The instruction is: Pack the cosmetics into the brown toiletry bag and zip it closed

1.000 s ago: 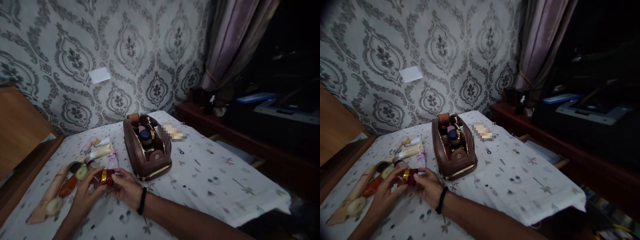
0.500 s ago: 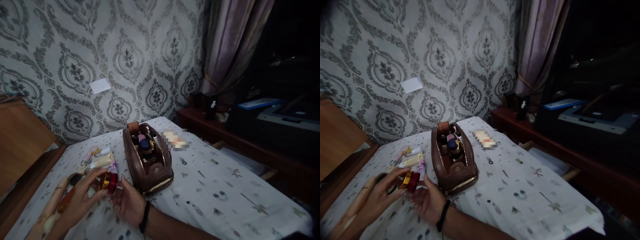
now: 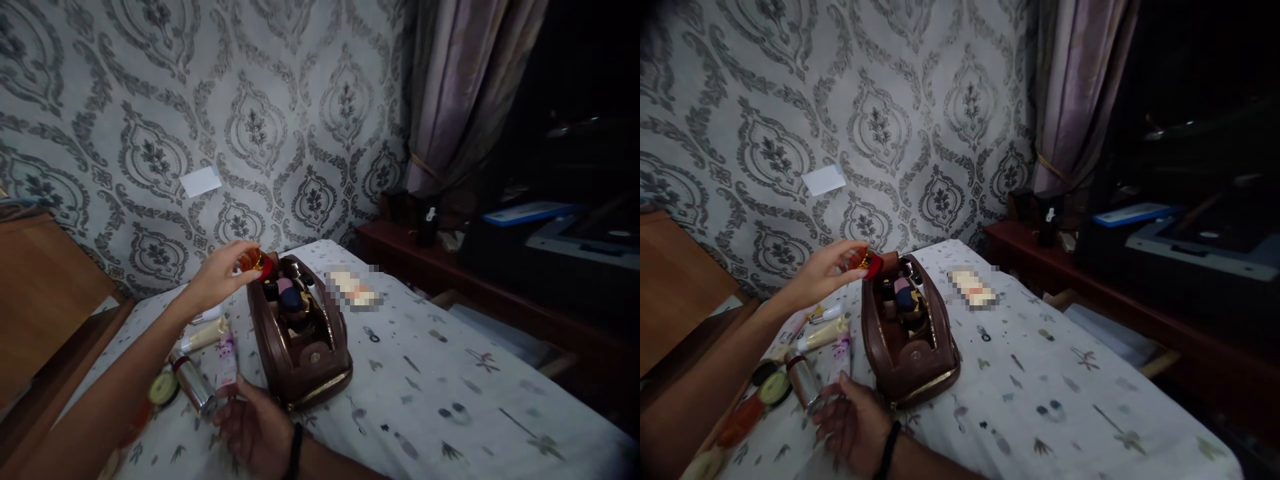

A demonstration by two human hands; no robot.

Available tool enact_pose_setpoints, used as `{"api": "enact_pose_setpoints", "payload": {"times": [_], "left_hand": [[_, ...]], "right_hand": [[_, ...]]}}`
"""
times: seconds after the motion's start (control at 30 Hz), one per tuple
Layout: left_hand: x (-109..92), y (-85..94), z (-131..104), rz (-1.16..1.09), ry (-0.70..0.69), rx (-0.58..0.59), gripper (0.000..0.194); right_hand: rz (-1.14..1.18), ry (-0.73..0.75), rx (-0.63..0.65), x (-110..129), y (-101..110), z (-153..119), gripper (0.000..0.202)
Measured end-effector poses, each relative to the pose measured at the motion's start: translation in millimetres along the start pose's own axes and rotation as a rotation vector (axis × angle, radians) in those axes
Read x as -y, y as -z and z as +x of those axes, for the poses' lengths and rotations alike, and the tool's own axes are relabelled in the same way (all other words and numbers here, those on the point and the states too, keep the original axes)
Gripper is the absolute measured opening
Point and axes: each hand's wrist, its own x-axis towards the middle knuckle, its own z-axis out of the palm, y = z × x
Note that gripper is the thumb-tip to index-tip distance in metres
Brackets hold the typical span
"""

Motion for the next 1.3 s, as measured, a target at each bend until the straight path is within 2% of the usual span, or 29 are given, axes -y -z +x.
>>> {"api": "enact_pose_setpoints", "payload": {"times": [0.2,0.3,0.4,0.67,0.93,1.13,1.3], "left_hand": [[8,-18.6,46,0.150,-0.025,0.216,0.043],[12,-30.8,60,0.221,-0.014,0.335,0.039],[14,-43.3,68,0.283,0.001,0.400,0.037],[18,-68.0,80,0.296,0.006,0.439,0.032],[27,-80.0,79,0.329,0.072,0.452,0.033],[25,-90.4,77,0.366,0.110,0.461,0.045],[24,-91.9,79,0.370,0.110,0.475,0.047]], "right_hand": [[-0.017,0.006,0.041,-2,4,2,0.044],[-0.038,-0.004,0.054,0,1,0,0.043],[-0.056,0.000,0.036,2,-3,-3,0.044],[-0.064,0.021,0.046,2,-2,-4,0.047],[-0.072,0.026,0.044,0,0,-1,0.051],[-0.066,0.040,0.068,1,-1,-4,0.051],[-0.088,0.034,0.048,3,-4,-5,0.049]]}}
